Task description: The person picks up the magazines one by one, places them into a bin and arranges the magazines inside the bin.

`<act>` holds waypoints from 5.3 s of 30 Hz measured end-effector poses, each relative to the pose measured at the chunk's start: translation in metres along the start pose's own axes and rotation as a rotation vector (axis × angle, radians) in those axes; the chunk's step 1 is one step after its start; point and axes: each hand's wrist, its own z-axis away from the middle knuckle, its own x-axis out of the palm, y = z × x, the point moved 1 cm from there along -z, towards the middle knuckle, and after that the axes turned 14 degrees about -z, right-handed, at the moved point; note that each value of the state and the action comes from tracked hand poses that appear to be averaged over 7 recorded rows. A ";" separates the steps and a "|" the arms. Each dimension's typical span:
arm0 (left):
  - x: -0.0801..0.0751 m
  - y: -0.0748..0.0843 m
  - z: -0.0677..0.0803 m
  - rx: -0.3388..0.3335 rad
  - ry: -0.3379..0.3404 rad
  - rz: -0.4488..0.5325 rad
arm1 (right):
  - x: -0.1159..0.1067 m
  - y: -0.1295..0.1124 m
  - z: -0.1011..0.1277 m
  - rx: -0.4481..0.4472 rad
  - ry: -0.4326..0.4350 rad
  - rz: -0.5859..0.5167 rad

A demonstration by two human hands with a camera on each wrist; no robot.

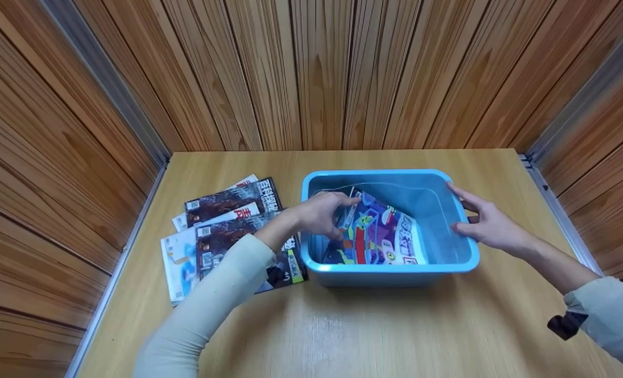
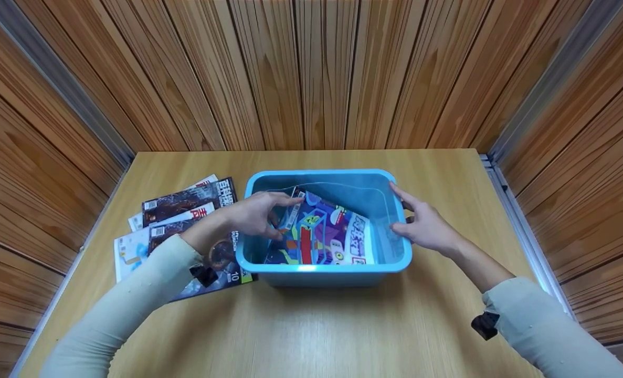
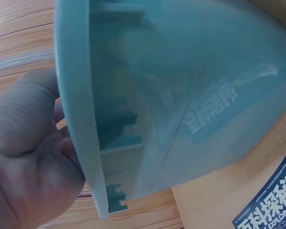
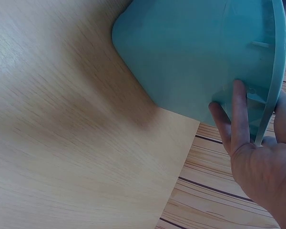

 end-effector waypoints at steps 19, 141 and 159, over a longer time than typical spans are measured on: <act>-0.005 -0.007 -0.003 0.013 0.060 -0.256 | 0.001 0.000 0.001 0.007 -0.001 -0.001; -0.002 -0.185 0.201 -0.326 0.643 -0.029 | 0.002 -0.001 0.001 0.028 0.012 0.035; 0.045 -0.213 0.187 -0.398 0.359 0.056 | 0.002 -0.001 0.002 0.012 0.017 0.044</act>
